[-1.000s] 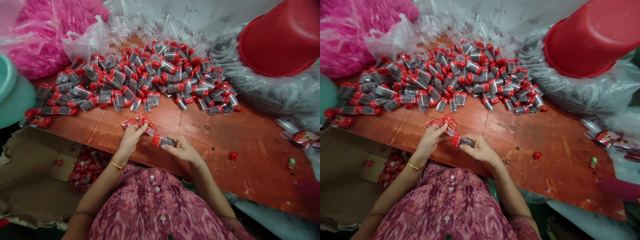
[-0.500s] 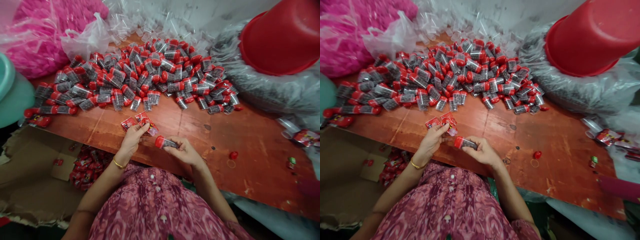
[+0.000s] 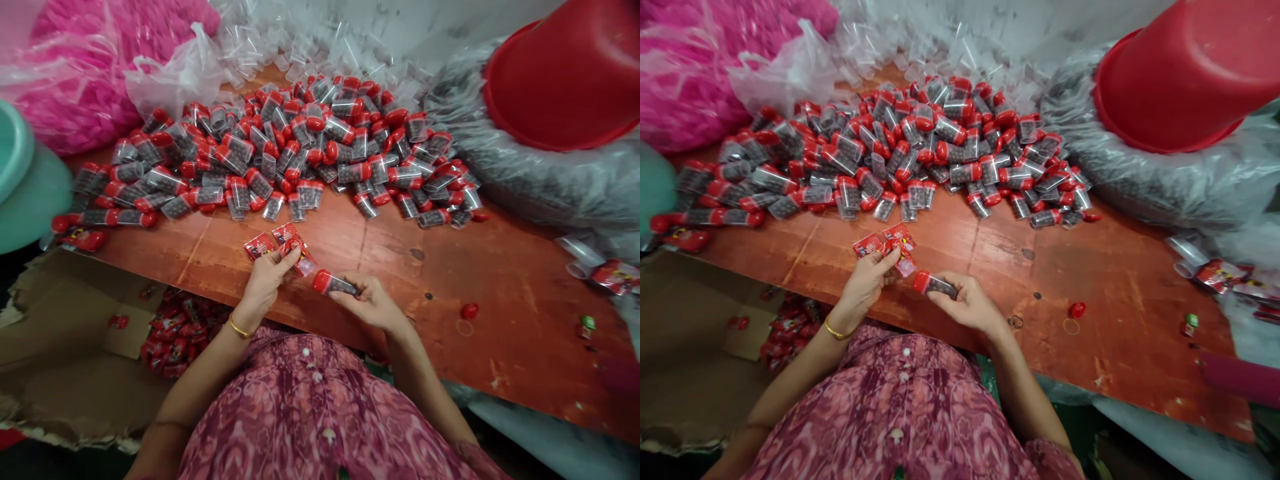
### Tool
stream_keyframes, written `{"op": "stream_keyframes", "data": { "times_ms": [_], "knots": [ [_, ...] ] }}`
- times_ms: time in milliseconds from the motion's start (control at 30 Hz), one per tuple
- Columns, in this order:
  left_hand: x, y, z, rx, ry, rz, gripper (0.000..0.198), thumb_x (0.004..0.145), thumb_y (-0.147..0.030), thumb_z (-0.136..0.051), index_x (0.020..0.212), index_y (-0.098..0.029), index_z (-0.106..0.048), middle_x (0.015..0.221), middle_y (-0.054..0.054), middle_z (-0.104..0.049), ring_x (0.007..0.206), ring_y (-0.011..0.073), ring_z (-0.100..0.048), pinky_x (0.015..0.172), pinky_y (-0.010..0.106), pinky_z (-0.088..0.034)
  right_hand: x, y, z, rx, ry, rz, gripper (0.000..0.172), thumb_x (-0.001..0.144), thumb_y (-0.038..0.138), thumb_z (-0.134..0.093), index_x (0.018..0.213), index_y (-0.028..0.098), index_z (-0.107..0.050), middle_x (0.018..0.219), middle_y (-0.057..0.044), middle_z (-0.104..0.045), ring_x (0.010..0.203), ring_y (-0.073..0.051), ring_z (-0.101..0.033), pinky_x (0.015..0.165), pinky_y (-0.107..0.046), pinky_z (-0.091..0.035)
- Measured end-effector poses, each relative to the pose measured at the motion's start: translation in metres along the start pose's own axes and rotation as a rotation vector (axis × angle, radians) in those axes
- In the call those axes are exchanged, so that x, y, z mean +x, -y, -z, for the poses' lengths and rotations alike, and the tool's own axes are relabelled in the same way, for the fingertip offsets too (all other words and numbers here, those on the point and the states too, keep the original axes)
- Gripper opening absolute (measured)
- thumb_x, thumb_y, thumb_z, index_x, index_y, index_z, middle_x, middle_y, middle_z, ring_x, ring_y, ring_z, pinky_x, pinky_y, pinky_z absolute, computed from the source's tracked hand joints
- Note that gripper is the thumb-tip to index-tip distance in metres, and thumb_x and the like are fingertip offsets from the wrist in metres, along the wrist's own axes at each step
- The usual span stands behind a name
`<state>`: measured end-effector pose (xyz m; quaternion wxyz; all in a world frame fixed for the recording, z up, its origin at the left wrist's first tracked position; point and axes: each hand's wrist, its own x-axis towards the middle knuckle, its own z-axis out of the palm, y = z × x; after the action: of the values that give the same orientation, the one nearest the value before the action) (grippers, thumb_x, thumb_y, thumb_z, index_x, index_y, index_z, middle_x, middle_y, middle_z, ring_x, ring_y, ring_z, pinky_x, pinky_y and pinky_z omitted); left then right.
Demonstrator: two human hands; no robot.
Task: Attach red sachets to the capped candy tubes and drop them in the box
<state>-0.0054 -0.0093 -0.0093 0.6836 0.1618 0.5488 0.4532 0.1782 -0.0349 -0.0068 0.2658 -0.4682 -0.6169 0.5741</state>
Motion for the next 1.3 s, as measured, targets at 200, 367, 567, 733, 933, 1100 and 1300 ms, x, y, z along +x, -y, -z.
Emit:
{"op": "stream_keyframes", "data": {
  "times_ms": [200, 367, 567, 733, 933, 1100, 1300],
  "knots": [
    [0.002, 0.003, -0.001, -0.001, 0.018, 0.016, 0.038, 0.051, -0.045, -0.080, 0.058, -0.013, -0.061, 0.049, -0.004, -0.058, 0.040, 0.0058, -0.050, 0.041, 0.017, -0.042, -0.004, 0.005, -0.003, 0.032, -0.005, 0.039, 0.021, 0.074, 0.033, -0.060, 0.081, 0.014, -0.062, 0.060, 0.002, -0.052, 0.051, -0.008, -0.042, 0.048, -0.020, -0.032],
    [-0.001, 0.003, -0.001, 0.071, -0.004, -0.046, 0.039, 0.053, -0.048, -0.078, 0.063, -0.012, -0.066, 0.057, 0.001, -0.066, 0.049, 0.0104, -0.055, 0.049, 0.022, -0.046, -0.003, 0.010, -0.006, 0.116, -0.057, 0.032, 0.018, 0.069, 0.031, -0.066, 0.077, 0.015, -0.063, 0.060, 0.002, -0.055, 0.052, -0.008, -0.046, 0.050, -0.020, -0.036],
    [-0.003, 0.019, -0.005, 0.203, 0.036, -0.192, 0.035, 0.061, -0.047, -0.072, 0.060, -0.013, -0.068, 0.056, 0.000, -0.065, 0.053, 0.0103, -0.054, 0.054, 0.022, -0.044, 0.013, -0.005, -0.021, 0.378, -0.487, -0.032, 0.026, 0.060, 0.032, -0.075, 0.076, 0.019, -0.060, 0.060, 0.004, -0.059, 0.050, -0.009, -0.049, 0.051, -0.022, -0.042],
    [-0.005, 0.024, -0.010, 0.244, 0.090, -0.160, 0.033, 0.060, -0.044, -0.074, 0.061, -0.013, -0.065, 0.055, -0.001, -0.064, 0.052, 0.0100, -0.056, 0.053, 0.021, -0.046, 0.028, -0.006, -0.026, 0.438, -0.597, -0.062, 0.027, 0.055, 0.029, -0.076, 0.074, 0.020, -0.060, 0.070, 0.002, -0.066, 0.062, -0.012, -0.057, 0.062, -0.026, -0.049],
    [-0.006, 0.013, -0.008, 0.159, 0.158, 0.100, 0.036, 0.052, -0.039, -0.081, 0.064, -0.013, -0.060, 0.052, -0.001, -0.061, 0.044, 0.0085, -0.056, 0.042, 0.018, -0.045, 0.041, 0.002, -0.020, 0.406, -0.603, -0.117, 0.033, 0.054, 0.034, -0.076, 0.074, 0.019, -0.056, 0.060, 0.006, -0.058, 0.048, -0.009, -0.050, 0.047, -0.023, -0.045],
    [-0.004, 0.004, -0.005, 0.013, 0.125, 0.136, 0.031, 0.056, -0.036, -0.079, 0.067, -0.013, -0.060, 0.054, -0.003, -0.061, 0.044, 0.0076, -0.057, 0.040, 0.016, -0.045, 0.033, -0.001, -0.017, 0.463, -0.498, -0.069, 0.036, 0.067, 0.050, -0.067, 0.075, 0.020, -0.048, 0.058, 0.007, -0.056, 0.039, -0.006, -0.048, 0.041, -0.021, -0.042],
    [-0.002, -0.004, -0.004, -0.052, 0.128, 0.130, 0.029, 0.060, -0.035, -0.077, 0.073, -0.015, -0.062, 0.060, -0.002, -0.064, 0.049, 0.0097, -0.060, 0.043, 0.019, -0.049, -0.002, 0.000, -0.012, 0.462, -0.224, -0.110, 0.040, 0.072, 0.057, -0.060, 0.082, 0.018, -0.055, 0.053, 0.003, -0.059, 0.035, -0.007, -0.047, 0.033, -0.018, -0.035]
  ]
}}
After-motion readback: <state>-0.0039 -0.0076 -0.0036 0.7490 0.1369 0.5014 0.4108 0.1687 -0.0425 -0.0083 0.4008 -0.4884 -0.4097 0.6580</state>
